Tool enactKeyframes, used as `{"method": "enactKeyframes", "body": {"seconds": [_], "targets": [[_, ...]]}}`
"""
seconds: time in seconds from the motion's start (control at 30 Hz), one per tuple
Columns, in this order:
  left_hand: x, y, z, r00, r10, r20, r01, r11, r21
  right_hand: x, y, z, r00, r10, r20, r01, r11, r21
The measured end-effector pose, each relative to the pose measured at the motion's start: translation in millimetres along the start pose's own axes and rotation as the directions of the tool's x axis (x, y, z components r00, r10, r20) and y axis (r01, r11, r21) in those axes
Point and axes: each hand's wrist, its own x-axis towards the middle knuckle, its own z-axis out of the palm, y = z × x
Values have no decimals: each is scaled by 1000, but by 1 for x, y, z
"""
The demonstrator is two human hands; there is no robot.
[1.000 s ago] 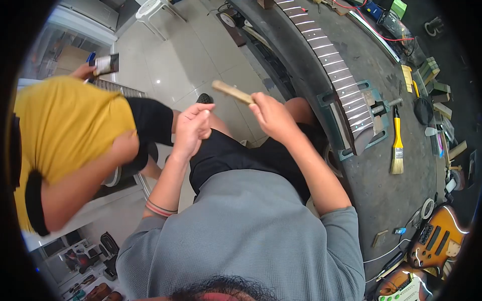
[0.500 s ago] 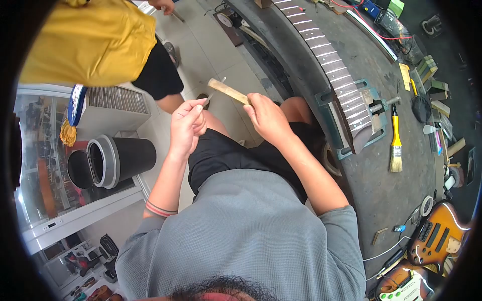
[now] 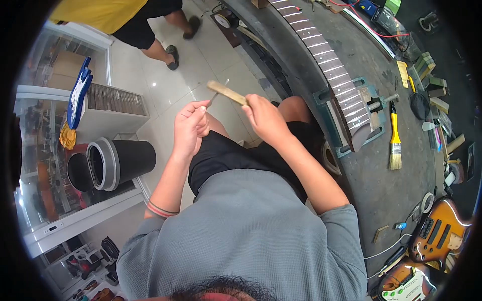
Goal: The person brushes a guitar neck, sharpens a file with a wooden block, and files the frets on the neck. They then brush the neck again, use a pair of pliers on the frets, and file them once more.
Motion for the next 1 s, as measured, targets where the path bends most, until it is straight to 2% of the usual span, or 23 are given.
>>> {"method": "enactKeyframes", "body": {"seconds": [0.13, 0.17, 0.3, 0.4, 0.5, 0.53, 0.6, 0.67, 0.73, 0.8, 0.9, 1.0], "targets": [[1, -17, 8, 994, -80, 79, 83, 995, -45, 0, -29, 1, 991, -130, 44, 130, 991, 22], [0, -16, 9, 994, -77, 72, 82, 995, -63, -2, -26, 6, 991, -130, -12, 131, 990, 52], [-1, 5, -6, 997, -63, -38, 58, 993, -104, -15, 21, 5, 998, 27, -48, -26, 1000, 17], [-2, 7, -13, 999, -35, -1, 35, 994, -101, -25, 35, 3, 994, 93, -60, -87, 991, 100], [-3, 6, -12, 1000, 18, -16, -16, 993, 118, -28, 34, -3, 989, 126, -81, -114, 984, 137], [-4, 3, -13, 994, 108, -13, -99, 952, 288, -29, 36, -4, 987, 138, -84, -123, 979, 160], [-4, -4, -16, 962, 271, 42, -242, 768, 593, -32, 39, -9, 987, 128, -93, -112, 981, 157], [-7, -3, -18, 955, 290, 59, -249, 681, 689, -38, 41, -13, 987, 139, -86, -126, 982, 139], [-9, -2, -18, 942, 326, 82, -278, 615, 738, -41, 35, -21, 985, 162, -65, -154, 982, 110], [-10, -3, -17, 920, 376, 110, -326, 578, 748, -45, 29, -22, 989, 123, -86, -117, 991, 72], [-10, -3, -13, 919, 381, 107, -334, 604, 723, -47, 19, -23, 993, 116, -38, -116, 993, 6], [-5, -21, -22, 830, 408, 380, -522, 329, 787, -41, -1, -14, 997, 69, -18, -69, 998, -9]]}}
